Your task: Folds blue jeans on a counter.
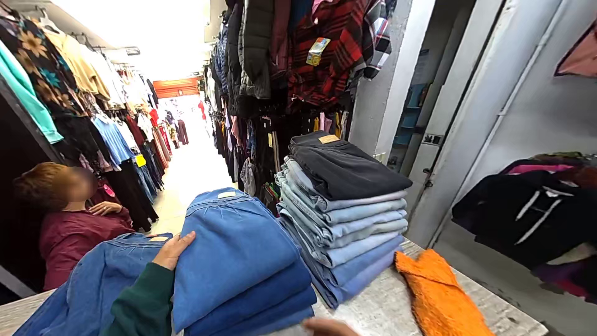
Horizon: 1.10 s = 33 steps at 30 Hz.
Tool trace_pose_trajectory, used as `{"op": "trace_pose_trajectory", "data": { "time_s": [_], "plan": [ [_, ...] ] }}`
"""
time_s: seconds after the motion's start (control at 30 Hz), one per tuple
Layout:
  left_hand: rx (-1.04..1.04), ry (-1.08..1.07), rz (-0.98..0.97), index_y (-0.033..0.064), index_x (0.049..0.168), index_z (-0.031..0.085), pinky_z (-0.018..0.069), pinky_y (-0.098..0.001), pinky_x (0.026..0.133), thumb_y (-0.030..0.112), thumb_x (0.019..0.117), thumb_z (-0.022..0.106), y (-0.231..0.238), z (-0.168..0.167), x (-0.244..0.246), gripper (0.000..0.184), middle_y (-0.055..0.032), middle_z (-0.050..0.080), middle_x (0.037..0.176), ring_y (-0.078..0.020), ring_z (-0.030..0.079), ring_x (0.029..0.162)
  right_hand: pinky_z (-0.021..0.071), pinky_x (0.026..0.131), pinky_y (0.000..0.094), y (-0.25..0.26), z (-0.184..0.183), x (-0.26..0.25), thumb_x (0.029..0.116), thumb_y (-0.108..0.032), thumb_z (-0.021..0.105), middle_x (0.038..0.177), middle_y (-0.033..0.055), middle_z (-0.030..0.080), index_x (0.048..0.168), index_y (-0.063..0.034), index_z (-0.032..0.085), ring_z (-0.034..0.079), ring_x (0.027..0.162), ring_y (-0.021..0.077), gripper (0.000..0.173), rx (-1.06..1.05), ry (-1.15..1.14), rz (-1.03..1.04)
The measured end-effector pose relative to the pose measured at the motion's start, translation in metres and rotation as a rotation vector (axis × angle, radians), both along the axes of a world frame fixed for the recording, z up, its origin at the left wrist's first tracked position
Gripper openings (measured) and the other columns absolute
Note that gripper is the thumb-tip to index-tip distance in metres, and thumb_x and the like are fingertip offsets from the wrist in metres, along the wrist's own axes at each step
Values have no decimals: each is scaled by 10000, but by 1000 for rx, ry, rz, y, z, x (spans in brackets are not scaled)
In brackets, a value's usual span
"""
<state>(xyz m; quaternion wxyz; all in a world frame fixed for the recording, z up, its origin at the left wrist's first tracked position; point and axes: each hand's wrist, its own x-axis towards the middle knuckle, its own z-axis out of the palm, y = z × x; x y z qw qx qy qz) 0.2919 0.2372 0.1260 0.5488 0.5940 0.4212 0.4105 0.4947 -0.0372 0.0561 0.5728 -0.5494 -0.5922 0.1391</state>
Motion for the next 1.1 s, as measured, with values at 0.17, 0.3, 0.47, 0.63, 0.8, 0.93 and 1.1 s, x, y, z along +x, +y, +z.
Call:
{"op": "trace_pose_trajectory", "data": {
  "time_s": [0.17,0.3,0.47,0.63,0.8,0.93,1.1],
  "plan": [
    [84,-55,-61,-76,1429,373,570,-231,819,67,1015,493,-41,27,17,454,-107,652,1098,-50,671,901,503,1048,415,49,16,35,907,-86,591,1419,275,555,1413,125,481,595,1279,283,559,71,8,-243],
    [13,-14,-121,-67,1472,335,552,-249,876,42,1014,540,-35,24,22,513,-160,616,1221,-84,662,981,515,1030,458,59,15,22,867,22,639,1463,412,420,1470,176,369,577,1271,422,679,-28,114,-252],
    [-20,-13,-165,-61,1464,343,553,-221,849,51,1027,529,-28,26,23,487,-129,624,1180,-55,663,943,586,846,330,53,7,17,797,109,604,1163,350,607,1285,237,458,704,955,234,525,61,180,-318],
    [-32,44,-196,-53,1397,402,564,-226,814,78,1044,518,-28,28,15,394,-90,650,1073,-49,671,879,576,812,283,50,3,18,836,87,582,1114,294,625,1259,218,486,685,907,158,452,67,195,-310],
    [-132,353,-327,19,1450,342,589,-313,757,84,1023,585,-28,49,-9,495,-121,658,1072,-144,698,864,568,829,237,52,-3,22,894,29,571,1205,309,597,1253,218,506,679,950,132,411,142,130,-273],
    [28,513,-217,16,1442,440,554,-284,704,94,976,677,-27,55,-12,528,-111,690,947,-120,666,750,584,779,229,51,-6,31,924,14,551,1152,177,664,1167,119,548,691,901,78,265,148,126,-298],
    [416,667,-67,-33,1414,517,515,-491,1020,205,968,707,-33,52,-12,539,-236,639,1310,-350,671,1153,600,786,239,42,-15,34,895,-35,609,1048,116,710,1200,90,556,714,887,71,334,51,69,-303]
  ]
}}
